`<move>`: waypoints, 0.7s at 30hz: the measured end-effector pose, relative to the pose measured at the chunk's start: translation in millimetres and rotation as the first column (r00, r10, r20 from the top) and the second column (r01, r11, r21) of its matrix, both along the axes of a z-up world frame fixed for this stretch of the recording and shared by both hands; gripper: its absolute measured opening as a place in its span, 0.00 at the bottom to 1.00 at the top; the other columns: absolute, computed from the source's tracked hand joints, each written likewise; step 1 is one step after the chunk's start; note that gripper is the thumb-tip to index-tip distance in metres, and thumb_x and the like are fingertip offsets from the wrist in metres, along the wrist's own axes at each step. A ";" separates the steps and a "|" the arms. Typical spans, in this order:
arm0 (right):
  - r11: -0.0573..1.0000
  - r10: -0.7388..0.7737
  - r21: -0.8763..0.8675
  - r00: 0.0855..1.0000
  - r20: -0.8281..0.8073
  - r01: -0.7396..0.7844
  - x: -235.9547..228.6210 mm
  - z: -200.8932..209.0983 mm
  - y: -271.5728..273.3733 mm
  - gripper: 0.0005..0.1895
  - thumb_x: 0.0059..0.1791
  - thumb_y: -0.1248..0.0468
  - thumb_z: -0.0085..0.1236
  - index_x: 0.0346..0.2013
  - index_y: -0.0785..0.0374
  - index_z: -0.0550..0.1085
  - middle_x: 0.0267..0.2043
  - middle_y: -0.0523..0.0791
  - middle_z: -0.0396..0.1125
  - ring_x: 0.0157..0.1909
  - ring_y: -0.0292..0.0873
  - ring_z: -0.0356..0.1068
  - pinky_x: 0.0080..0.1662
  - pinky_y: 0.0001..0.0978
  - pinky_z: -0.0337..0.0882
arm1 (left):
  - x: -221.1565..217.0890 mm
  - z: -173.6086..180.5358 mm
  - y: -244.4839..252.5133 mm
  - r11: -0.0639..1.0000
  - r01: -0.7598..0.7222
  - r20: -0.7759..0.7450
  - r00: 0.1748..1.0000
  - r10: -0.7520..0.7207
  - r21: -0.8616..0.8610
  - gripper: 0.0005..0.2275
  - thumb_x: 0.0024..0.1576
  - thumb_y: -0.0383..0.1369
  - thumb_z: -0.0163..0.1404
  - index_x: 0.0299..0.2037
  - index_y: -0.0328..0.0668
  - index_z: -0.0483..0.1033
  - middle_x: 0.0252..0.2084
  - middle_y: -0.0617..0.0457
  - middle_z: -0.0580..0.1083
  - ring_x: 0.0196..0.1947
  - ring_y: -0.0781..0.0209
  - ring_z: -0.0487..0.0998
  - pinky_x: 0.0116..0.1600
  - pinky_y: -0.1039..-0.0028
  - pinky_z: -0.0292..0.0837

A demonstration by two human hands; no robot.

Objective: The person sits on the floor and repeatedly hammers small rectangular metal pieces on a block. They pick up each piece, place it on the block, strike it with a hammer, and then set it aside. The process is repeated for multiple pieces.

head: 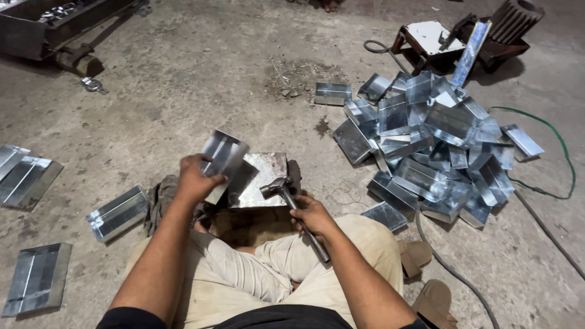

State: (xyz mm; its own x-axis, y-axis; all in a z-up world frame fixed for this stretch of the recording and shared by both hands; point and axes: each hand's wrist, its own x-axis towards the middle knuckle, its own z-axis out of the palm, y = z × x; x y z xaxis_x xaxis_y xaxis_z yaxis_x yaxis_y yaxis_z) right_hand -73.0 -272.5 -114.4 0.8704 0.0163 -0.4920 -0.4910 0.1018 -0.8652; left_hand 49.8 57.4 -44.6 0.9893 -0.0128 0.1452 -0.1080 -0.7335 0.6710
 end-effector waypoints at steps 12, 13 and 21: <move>0.968 -0.216 -0.102 0.969 0.120 0.228 4.6 1.5 -7.5 0.30 0.49 0.71 0.58 0.67 0.60 0.66 0.22 0.43 0.65 0.16 0.34 0.59 0.18 0.28 0.59 | -22.8 13.4 -37.4 0.746 0.410 -0.331 0.906 -0.265 0.525 0.51 0.41 0.52 0.64 0.76 0.61 0.47 0.77 0.44 0.49 0.77 0.41 0.47 0.75 0.38 0.31; 0.970 -0.218 -0.089 0.970 0.104 0.228 5.1 0.3 -4.6 0.29 0.49 0.71 0.58 0.66 0.59 0.66 0.22 0.43 0.66 0.16 0.34 0.59 0.19 0.28 0.59 | -23.5 23.1 -42.6 0.741 0.420 -0.388 0.892 -0.231 0.525 0.54 0.41 0.56 0.64 0.76 0.62 0.41 0.78 0.44 0.46 0.77 0.41 0.45 0.75 0.37 0.29; 0.974 -0.229 0.003 0.973 0.044 0.229 5.8 -8.5 -3.0 0.27 0.51 0.70 0.57 0.65 0.62 0.67 0.22 0.43 0.65 0.16 0.34 0.59 0.19 0.27 0.59 | -31.2 46.0 -66.7 0.688 0.413 -0.428 0.889 -0.163 0.597 0.62 0.38 0.64 0.65 0.77 0.53 0.36 0.78 0.46 0.46 0.78 0.42 0.43 0.73 0.34 0.26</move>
